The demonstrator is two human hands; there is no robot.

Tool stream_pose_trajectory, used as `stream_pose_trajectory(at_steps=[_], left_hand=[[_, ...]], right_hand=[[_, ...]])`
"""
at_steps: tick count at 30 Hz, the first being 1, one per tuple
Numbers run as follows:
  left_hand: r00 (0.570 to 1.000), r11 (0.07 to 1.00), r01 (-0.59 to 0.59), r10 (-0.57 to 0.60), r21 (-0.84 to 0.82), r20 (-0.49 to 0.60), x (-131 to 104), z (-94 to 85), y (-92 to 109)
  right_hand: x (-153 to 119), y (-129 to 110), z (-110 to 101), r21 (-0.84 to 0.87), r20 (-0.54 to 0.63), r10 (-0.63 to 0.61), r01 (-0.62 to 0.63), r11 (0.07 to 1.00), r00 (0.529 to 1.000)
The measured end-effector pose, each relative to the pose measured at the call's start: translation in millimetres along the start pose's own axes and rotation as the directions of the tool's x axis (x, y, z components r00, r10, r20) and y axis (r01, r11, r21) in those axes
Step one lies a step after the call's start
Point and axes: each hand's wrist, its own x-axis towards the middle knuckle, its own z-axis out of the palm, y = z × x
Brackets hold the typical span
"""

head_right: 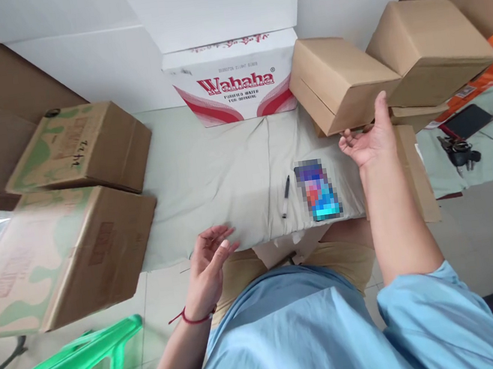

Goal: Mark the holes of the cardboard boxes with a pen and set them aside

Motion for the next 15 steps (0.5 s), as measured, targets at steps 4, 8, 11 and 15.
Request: stream_pose_trajectory(at_steps=[4,8,11,15], left_hand=[[0.998,0.998,0.056,-0.056,-0.008,0.024,0,-2.2,-5],[0.992,0.996,0.094,-0.094,0.004,0.080,0,-3.1,-10],[0.989,0.995,0.094,-0.097,0.036,0.113,2,-0.9,-10],[0.984,0.992,0.123,-0.124,0.015,0.129,5,3.3,-8]], right_hand=[[6,16,-2,0.117,0.225,0.110,-0.139,0.983,0.968],[9,44,-8,0.215,0.366,0.094,-0.183,0.959,0.926],[2,64,-8,0.334,0.316,0.019,-0.130,0.934,0.949],[-8,81,2,0.382,0.379,0.027,-0.183,0.906,0.925]])
